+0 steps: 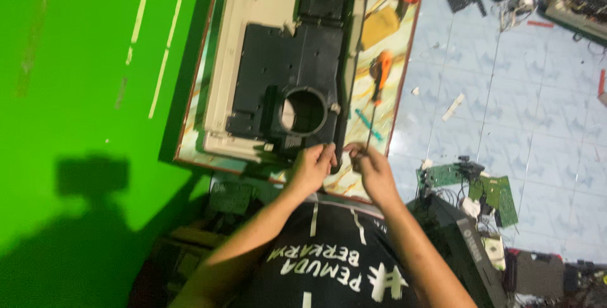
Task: The person disassembles and repairs an electronic keyboard chassis using a screwdriver to remove and replace screws, manipulating structural internal components, wires, and electronic parts by hand.
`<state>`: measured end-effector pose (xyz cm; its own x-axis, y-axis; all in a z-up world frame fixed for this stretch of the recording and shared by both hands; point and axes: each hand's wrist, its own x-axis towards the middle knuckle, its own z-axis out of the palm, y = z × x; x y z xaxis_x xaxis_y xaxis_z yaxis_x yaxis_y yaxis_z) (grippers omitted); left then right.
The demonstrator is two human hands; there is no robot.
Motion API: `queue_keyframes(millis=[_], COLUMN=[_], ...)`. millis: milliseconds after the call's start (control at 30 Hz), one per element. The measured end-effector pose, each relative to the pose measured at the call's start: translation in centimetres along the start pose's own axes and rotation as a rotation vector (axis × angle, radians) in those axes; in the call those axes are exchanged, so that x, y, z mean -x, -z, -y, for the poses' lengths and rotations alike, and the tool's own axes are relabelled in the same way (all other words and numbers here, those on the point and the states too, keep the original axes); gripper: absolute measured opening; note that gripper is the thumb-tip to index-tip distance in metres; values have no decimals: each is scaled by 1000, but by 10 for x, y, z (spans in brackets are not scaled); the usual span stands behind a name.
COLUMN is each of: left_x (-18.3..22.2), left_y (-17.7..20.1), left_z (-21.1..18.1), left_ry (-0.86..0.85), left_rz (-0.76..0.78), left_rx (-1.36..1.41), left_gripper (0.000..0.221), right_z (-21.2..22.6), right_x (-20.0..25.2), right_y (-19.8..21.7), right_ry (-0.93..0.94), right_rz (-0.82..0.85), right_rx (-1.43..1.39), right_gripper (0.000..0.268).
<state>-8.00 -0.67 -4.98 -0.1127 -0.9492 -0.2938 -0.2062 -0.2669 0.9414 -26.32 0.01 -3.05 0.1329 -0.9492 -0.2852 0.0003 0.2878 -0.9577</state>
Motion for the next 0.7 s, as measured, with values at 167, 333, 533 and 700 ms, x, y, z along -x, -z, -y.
queue_keyframes(millis=[167,333,533,700], left_x=[-14,-38,-68,-89], left_y=[-49,-108,-181,-217], left_z=[-4,-13,-28,-44], left_ry=[-100,-35,127,47], left_rz=[-60,-70,-108,-122], left_rx=[-68,80,285,208], left_gripper=[53,60,62,65], right_z=[18,43,61,67], right_x=[1,-8,-22,-36], right_y=[25,84,158,201], right_ry=[51,2,-43,38], right_rz=[-4,38,119,96], right_rx=[67,178,194,255], right_gripper=[17,18,17,17])
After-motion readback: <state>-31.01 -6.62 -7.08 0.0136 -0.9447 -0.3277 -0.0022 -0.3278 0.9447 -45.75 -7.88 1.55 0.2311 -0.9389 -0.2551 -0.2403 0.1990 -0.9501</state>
